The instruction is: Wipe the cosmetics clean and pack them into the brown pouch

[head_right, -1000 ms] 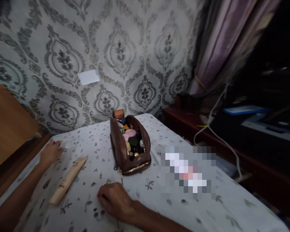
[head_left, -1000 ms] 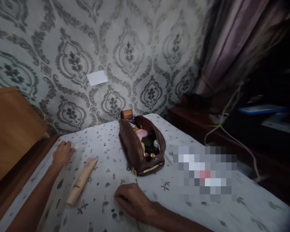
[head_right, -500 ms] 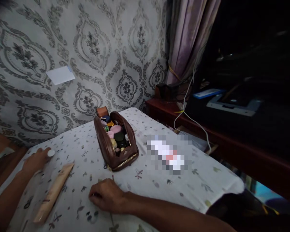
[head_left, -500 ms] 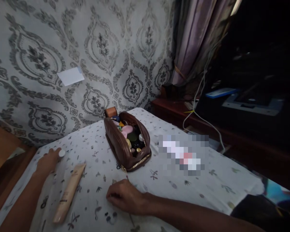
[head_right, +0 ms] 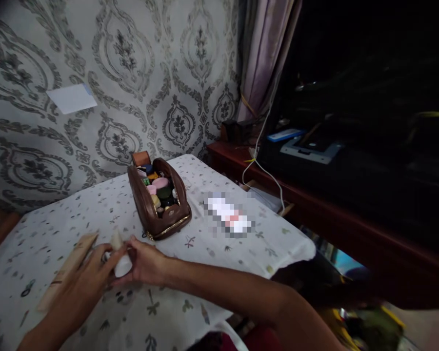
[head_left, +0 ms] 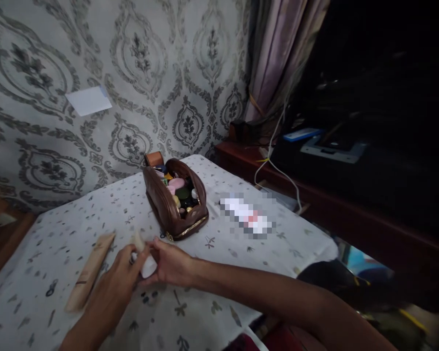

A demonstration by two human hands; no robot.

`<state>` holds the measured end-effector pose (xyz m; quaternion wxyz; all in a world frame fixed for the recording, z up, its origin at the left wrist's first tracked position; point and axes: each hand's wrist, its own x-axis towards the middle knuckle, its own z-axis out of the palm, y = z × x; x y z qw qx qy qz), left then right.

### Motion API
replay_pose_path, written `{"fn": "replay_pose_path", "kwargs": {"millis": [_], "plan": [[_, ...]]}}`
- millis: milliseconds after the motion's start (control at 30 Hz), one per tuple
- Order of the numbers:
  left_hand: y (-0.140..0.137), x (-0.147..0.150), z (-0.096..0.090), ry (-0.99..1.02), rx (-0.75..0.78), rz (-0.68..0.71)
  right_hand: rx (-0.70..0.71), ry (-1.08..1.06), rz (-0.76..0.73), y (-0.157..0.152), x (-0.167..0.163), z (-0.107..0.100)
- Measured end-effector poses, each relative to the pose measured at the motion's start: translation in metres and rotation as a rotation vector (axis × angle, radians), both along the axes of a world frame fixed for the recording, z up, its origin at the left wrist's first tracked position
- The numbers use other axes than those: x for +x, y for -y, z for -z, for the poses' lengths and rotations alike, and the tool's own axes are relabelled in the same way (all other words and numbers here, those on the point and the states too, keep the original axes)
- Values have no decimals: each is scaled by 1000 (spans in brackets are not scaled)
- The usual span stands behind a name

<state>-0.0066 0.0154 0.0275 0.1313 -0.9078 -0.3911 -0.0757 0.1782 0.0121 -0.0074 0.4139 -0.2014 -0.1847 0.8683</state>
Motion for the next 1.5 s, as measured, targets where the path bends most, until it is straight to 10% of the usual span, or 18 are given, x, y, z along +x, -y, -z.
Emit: {"fn": "replay_pose_path", "kwargs": {"millis": [267,567,1100,1333,1500], "plan": [[25,25,-3,463,63,116,-71,-131,132,1,2,15],[10,49,25,318,143,223,-37,-91,156,6,-6,19],[-30,5,15,984,-353,-385,256,96,-77,18,-3,16],[-32,-1,25,1252,-490,-485,777,766,179,15,3,22],[-31,-12,30,1227,-260,-468,1253,1180,380,14,4,30]]}}
